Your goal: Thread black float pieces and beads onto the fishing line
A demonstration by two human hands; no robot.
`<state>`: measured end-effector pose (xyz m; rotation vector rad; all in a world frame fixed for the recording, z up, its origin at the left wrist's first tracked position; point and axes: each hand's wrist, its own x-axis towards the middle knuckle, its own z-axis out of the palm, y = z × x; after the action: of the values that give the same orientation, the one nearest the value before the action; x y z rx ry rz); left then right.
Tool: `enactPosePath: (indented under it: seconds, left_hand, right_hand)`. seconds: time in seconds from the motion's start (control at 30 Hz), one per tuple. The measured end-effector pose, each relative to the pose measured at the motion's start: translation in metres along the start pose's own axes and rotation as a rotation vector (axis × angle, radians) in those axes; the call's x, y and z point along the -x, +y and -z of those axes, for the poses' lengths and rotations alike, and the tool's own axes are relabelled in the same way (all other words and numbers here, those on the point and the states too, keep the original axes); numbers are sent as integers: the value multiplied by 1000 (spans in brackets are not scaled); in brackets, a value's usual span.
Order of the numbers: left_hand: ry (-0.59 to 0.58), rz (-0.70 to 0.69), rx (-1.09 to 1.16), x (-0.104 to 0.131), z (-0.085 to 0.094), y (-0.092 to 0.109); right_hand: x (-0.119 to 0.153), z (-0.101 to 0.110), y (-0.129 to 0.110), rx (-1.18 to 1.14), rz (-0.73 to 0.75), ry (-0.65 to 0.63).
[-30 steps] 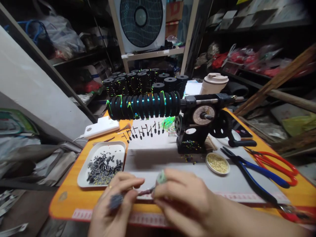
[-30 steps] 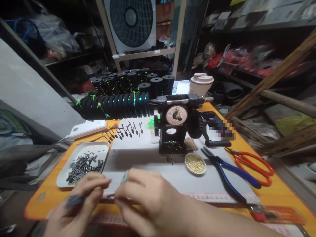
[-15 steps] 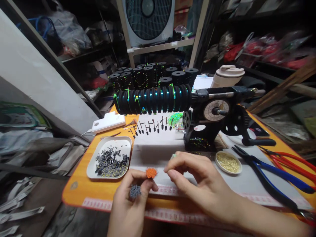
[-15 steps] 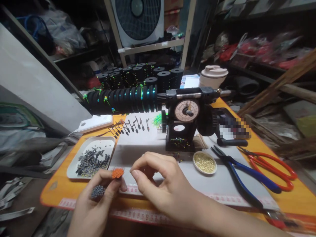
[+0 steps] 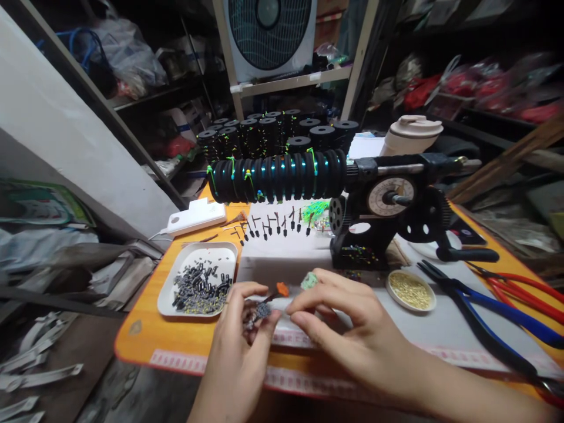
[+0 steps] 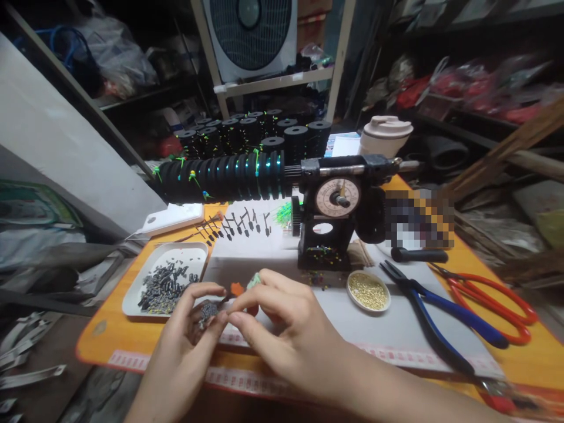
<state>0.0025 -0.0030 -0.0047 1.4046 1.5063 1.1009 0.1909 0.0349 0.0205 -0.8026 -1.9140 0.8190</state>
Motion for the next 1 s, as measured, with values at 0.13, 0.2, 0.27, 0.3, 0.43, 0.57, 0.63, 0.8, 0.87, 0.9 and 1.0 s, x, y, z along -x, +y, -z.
enactPosePath:
  seconds: [0.13, 0.2, 0.27, 0.3, 0.43, 0.57, 0.63, 0.8, 0.87, 0.9, 1.0]
  left_hand:
    - [32, 47, 305, 8, -11, 7]
    - [14, 48, 491, 12, -17, 9]
    - [-4, 63, 589, 14, -24, 11]
    - [-10, 78, 600, 15, -26, 12]
    - [-32, 104, 528, 17, -33, 18]
    - [-1, 100, 503, 19, -38, 18]
    - [39, 135, 605, 20, -41, 15]
    - [148, 63, 744, 20, -40, 11]
    - [192, -17, 707, 20, -35, 10]
    - [211, -45, 685, 19, -33, 10]
    - [252, -85, 653, 20, -27, 10]
  right_hand:
    - [-1, -2, 4, -10, -45, 8]
    - [0, -3, 4, -39, -48, 4]
    - [0, -4, 4, -66, -64, 4]
    - [0, -4, 3, -74, -79, 4]
    - [1, -3, 1, -65, -107, 8]
    - [1, -2, -1, -38, -85, 11]
    - [1, -1, -1, -38, -76, 9]
    - [1, 0, 1, -65, 1, -12]
    - [0, 0, 2, -41, 2, -16]
    - [0, 0, 2, -27, -5, -21]
    - [0, -1, 1, -5, -23, -60]
